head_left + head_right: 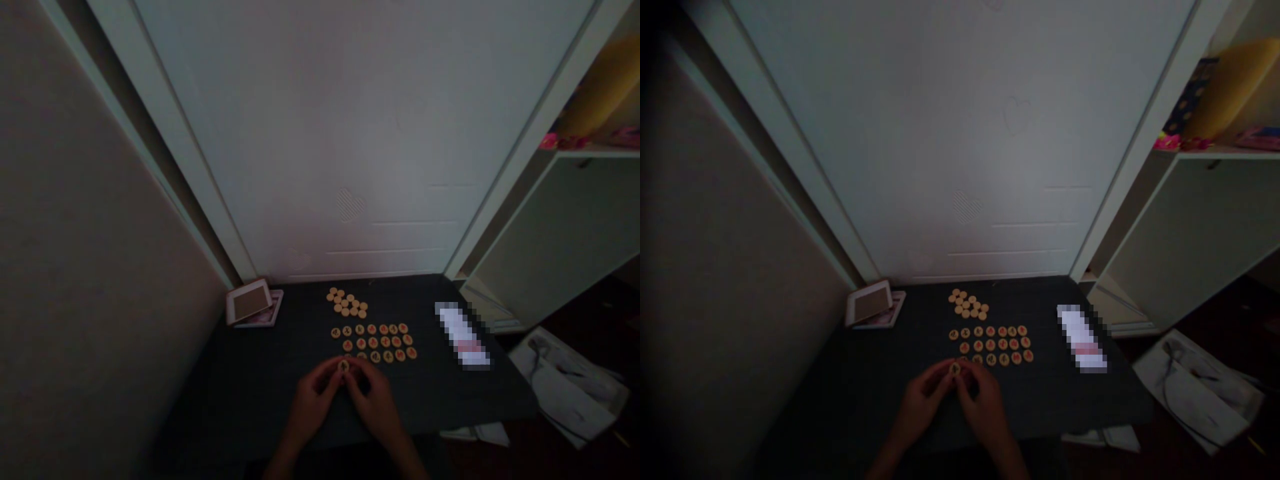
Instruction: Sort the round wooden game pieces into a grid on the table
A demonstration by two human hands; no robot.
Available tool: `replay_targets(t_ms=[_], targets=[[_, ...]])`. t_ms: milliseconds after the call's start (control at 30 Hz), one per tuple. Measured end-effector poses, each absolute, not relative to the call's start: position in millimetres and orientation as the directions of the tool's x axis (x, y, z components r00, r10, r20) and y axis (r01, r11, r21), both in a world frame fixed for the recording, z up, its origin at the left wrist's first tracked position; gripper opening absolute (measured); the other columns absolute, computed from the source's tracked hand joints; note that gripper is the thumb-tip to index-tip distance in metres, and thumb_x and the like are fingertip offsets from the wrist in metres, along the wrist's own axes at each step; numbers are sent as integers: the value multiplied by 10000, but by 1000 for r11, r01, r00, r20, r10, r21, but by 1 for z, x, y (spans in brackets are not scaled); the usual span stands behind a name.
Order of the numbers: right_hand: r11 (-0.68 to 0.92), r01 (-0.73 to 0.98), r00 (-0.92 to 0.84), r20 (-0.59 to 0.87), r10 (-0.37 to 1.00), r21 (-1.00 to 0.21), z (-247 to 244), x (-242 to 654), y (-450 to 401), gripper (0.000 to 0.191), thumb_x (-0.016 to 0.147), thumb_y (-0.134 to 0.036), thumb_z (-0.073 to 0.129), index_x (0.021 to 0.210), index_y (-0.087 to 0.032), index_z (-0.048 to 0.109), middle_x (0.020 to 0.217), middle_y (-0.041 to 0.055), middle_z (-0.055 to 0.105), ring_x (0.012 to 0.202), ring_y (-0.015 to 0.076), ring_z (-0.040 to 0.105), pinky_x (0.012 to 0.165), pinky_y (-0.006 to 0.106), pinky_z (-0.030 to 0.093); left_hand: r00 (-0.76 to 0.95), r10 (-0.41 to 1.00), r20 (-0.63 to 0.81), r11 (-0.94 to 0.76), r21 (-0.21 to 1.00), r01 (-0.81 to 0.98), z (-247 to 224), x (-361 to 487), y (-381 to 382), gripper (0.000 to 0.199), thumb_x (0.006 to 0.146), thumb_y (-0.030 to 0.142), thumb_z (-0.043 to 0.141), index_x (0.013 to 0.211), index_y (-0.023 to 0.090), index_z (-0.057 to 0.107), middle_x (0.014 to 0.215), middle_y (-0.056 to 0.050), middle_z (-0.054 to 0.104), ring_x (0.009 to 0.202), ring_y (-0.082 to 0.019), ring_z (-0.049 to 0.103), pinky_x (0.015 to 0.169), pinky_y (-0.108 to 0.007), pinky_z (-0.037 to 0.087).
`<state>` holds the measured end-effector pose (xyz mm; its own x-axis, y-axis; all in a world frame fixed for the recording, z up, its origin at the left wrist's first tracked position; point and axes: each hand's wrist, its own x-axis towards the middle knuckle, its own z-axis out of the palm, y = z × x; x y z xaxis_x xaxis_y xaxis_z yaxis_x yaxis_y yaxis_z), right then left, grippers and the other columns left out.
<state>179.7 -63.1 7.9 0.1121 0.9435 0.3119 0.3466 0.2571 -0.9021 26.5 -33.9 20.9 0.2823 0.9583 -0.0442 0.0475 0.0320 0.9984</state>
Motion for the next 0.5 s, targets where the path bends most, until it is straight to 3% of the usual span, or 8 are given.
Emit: replay_targets(t_ms=[133,333,500], targets=[[232,324,121,283,951,-917,7,180,-62,292,907,-373,555,1121,-213,672,979,71,727,854,198,679,807,299,543,289,956,-56,38,997,68,21,26,-34,446,815,459,648,1176,197,670,1176,-91,697,1097,-265,649,994,-392,507],[203,298,143,254,957,-933,7,181,-63,293,932,-399,515,1077,-212,688,1035,84,721,949,219,673,860,317,527,305,952,-40,20,997,70,19,26,-35,416,838,426,640,1188,203,667,1192,-87,689,1043,-250,673,922,-362,553],[196,282,161,248,955,-939,9,181,-62,306,932,-432,513,995,-209,712,947,76,737,868,210,686,801,295,537,308,951,-24,-9,994,105,23,26,-35,387,828,433,646,1145,217,699,1187,-77,692,1064,-255,665,966,-383,526]])
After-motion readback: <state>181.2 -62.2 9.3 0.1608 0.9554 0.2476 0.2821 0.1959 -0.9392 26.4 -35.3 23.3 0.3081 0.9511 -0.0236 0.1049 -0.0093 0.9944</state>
